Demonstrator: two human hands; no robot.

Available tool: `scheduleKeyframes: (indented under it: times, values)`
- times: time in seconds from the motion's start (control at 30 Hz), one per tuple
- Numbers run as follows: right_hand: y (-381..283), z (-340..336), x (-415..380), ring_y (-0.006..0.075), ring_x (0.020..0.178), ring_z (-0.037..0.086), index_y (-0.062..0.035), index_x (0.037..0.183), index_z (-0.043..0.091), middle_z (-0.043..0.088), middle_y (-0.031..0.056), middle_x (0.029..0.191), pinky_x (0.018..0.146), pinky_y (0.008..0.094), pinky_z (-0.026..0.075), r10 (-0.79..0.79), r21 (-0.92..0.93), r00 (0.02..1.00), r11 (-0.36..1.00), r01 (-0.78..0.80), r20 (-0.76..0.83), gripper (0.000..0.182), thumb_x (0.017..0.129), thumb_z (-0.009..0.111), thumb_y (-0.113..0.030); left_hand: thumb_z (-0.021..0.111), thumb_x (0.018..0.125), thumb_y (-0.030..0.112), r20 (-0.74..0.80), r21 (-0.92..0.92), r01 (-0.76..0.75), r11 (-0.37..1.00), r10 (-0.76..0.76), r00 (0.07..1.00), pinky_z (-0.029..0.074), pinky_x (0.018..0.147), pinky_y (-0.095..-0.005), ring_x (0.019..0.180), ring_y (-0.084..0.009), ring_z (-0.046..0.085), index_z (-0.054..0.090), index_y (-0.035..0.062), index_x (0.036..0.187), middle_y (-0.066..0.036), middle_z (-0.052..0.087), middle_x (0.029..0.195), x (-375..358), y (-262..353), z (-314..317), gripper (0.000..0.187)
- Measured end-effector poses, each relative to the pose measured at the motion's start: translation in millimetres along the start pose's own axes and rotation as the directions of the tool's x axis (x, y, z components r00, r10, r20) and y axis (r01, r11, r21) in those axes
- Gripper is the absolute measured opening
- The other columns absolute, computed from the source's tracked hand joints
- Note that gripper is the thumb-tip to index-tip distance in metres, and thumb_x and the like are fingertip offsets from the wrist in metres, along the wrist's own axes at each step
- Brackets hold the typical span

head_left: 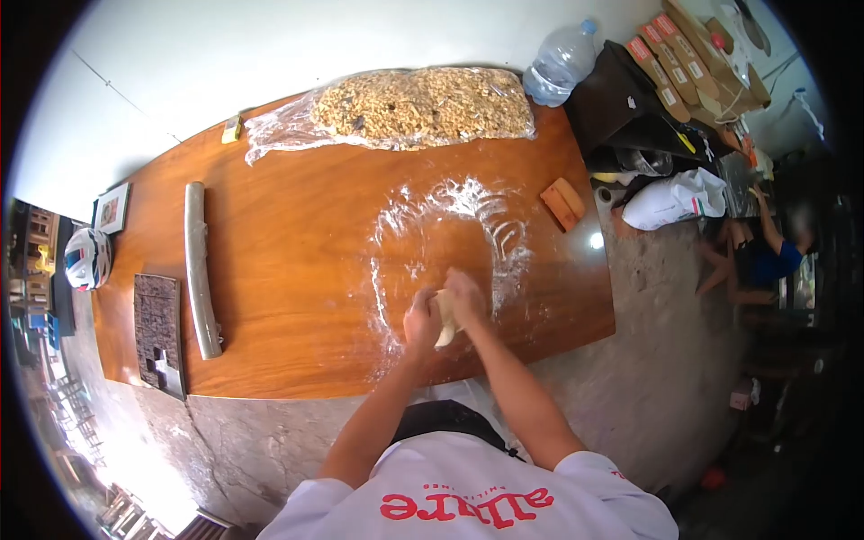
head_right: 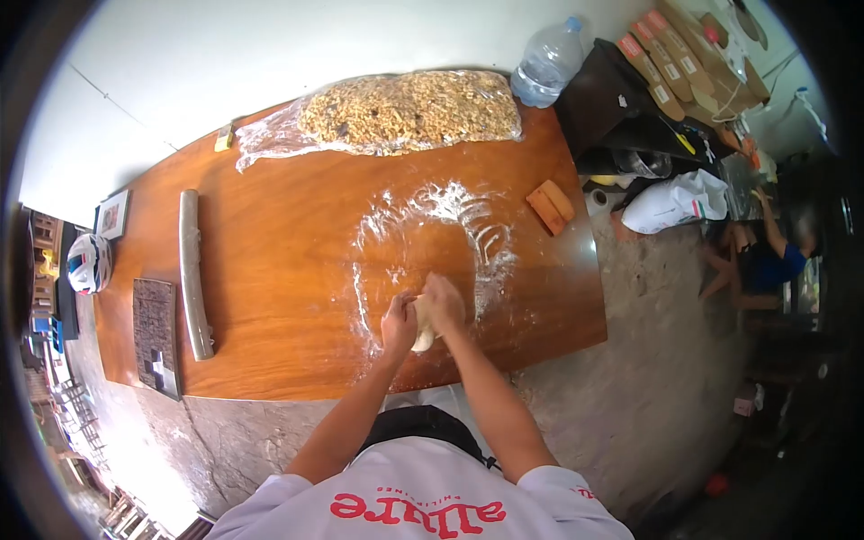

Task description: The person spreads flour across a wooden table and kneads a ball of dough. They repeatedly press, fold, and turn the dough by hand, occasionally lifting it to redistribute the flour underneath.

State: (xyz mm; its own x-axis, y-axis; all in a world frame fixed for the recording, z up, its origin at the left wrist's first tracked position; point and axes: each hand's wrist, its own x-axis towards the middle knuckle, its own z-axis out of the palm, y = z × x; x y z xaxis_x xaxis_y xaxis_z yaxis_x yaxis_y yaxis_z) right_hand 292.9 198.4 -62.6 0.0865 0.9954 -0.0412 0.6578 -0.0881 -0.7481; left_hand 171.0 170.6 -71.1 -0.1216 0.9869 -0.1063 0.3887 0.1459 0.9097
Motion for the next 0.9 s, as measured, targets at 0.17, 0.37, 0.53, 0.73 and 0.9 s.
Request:
scheduleKeyframes:
  times: [0.17, 0.37, 0.53, 0.73, 0.9]
  values:
    - [-12.6, 34.1, -57.0, 0.0389, 0.133, 0.046, -0.0110, 0.142, 0.051, 0.050, 0.0213, 0.142, 0.110, 0.0525, 0.035, -0.071, -0.367, 0.990, 0.930, 0.023, -0.118, 0.049, 0.097, 0.048, -0.031, 0.051, 0.092, 0.032, -0.001, 0.294, -0.117, 0.948, 0.123, 0.992, 0.020, 0.119, -0.0531, 0.140, -0.0387, 0.039, 0.055, 0.0124, 0.140, -0.018, 0.049, 0.147, -15.6, -4.5, -17.5, 0.052]
    - [-8.0, 32.1, 22.6, 0.0441, 0.142, 0.032, -0.0145, 0.149, 0.043, 0.033, 0.0228, 0.155, 0.114, 0.0614, 0.022, -0.044, -0.497, 0.995, 0.864, 0.084, 0.092, 0.057, 0.097, 0.043, -0.037, 0.041, 0.093, 0.036, 0.193, 0.483, -0.281, 0.829, 0.212, 0.958, 0.016, 0.119, -0.0584, 0.142, -0.0396, 0.037, 0.053, 0.0163, 0.144, -0.016, 0.043, 0.152, 48.6, -17.3, -9.8, 0.055]
    - [-4.0, 38.3, 125.7, 0.0429, 0.145, 0.027, -0.0197, 0.151, 0.040, 0.031, 0.0194, 0.157, 0.116, 0.0566, 0.022, -0.083, -0.408, 0.996, 0.909, 0.089, 0.032, 0.057, 0.097, 0.046, -0.034, 0.039, 0.097, 0.035, 0.186, 0.479, -0.306, 0.823, 0.245, 0.951, 0.016, 0.119, -0.0567, 0.144, -0.0395, 0.033, 0.052, 0.0157, 0.144, -0.018, 0.040, 0.154, 131.6, -7.9, 3.6, 0.053]
    - [-10.2, 37.7, 193.0, 0.0334, 0.138, 0.042, -0.0096, 0.129, 0.061, 0.047, 0.0172, 0.145, 0.111, 0.0494, 0.033, -0.236, -0.253, 0.964, 0.947, 0.199, -0.126, 0.038, 0.096, 0.049, -0.025, 0.040, 0.100, 0.041, -0.073, 0.471, -0.186, 0.862, 0.248, 0.966, 0.021, 0.120, -0.0482, 0.144, -0.0384, 0.034, 0.051, 0.0080, 0.144, -0.019, 0.044, 0.151, 196.1, 9.1, 13.5, 0.056]
    - [25.4, 8.9, 200.6, 0.0265, 0.112, 0.064, -0.0017, 0.111, 0.070, 0.070, 0.0148, 0.112, 0.099, 0.0358, 0.047, 0.085, 0.682, 0.962, 0.721, 0.120, -0.259, 0.030, 0.099, 0.048, -0.018, 0.050, 0.101, 0.039, 0.132, -0.189, 0.070, 0.980, -0.045, 0.990, 0.044, 0.104, -0.0425, 0.126, -0.0290, 0.055, 0.054, 0.0054, 0.140, -0.018, 0.061, 0.130, 142.7, -41.8, 2.7, 0.052]
